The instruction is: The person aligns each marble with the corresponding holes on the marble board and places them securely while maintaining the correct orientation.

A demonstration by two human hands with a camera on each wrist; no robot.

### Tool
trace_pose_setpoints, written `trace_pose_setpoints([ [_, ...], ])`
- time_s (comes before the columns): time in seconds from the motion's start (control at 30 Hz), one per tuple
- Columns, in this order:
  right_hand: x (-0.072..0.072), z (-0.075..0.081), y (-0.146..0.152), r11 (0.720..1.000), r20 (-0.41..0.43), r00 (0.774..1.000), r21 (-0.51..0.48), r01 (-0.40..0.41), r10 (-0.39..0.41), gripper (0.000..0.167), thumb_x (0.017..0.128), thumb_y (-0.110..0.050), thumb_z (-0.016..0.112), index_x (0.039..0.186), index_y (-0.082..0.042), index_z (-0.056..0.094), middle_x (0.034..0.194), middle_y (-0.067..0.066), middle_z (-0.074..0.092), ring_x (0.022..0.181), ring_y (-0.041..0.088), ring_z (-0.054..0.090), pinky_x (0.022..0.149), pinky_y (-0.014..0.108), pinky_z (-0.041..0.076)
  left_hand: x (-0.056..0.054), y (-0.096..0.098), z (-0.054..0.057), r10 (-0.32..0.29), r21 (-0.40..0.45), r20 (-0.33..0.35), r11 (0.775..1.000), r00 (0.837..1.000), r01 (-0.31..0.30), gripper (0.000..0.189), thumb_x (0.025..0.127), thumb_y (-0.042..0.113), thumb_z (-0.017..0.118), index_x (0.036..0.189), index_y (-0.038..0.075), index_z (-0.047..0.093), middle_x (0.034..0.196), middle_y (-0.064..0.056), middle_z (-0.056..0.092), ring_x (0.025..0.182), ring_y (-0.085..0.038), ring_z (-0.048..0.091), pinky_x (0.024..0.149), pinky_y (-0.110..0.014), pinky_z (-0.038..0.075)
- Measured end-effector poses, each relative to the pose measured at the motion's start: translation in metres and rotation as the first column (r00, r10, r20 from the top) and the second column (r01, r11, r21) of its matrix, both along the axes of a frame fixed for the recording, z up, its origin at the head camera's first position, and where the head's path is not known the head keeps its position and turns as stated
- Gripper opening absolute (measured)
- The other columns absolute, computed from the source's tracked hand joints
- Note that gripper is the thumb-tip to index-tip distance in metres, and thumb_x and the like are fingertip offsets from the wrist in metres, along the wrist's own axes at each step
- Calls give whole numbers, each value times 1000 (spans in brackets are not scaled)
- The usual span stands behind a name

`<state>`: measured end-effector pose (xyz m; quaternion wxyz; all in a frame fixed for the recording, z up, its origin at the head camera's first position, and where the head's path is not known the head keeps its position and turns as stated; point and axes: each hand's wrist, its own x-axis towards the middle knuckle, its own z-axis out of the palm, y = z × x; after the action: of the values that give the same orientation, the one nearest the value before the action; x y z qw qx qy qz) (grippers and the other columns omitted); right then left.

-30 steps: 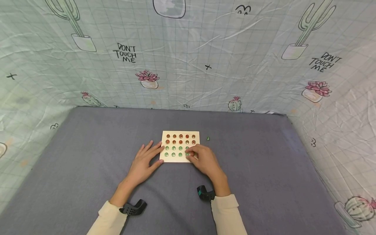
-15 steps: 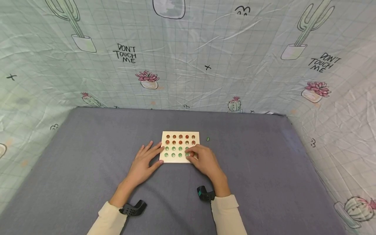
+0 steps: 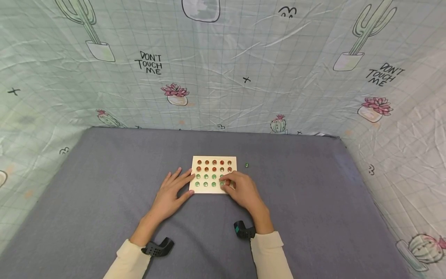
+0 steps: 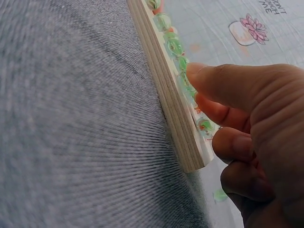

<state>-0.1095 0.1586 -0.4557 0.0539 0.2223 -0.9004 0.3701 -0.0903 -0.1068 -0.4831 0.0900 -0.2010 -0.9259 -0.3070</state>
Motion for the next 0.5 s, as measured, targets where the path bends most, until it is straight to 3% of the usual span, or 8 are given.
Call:
trace_pose_setpoints([
  [0.2, -1, 0, 1, 1000, -12, 1000, -20, 16, -16, 18, 82, -12, 77, 100, -13, 74, 79, -11, 57, 54, 6, 40, 47, 24, 35, 0, 0, 0, 2, -2, -6, 1000, 1000, -2, 51, 92, 36, 64, 138, 17, 54, 146, 0, 44, 140, -29, 27, 117, -46, 10],
  [0.5, -4, 1, 2, 995, -99, 994, -85, 45, -53, 18, 81, -10, 77, 99, -8, 74, 81, -5, 60, 57, 10, 45, 48, 23, 38, 1, 1, 0, 7, -7, -6, 1000, 1000, -7, 52, 91, 35, 65, 138, 17, 54, 146, 0, 44, 140, -29, 27, 117, -46, 10],
])
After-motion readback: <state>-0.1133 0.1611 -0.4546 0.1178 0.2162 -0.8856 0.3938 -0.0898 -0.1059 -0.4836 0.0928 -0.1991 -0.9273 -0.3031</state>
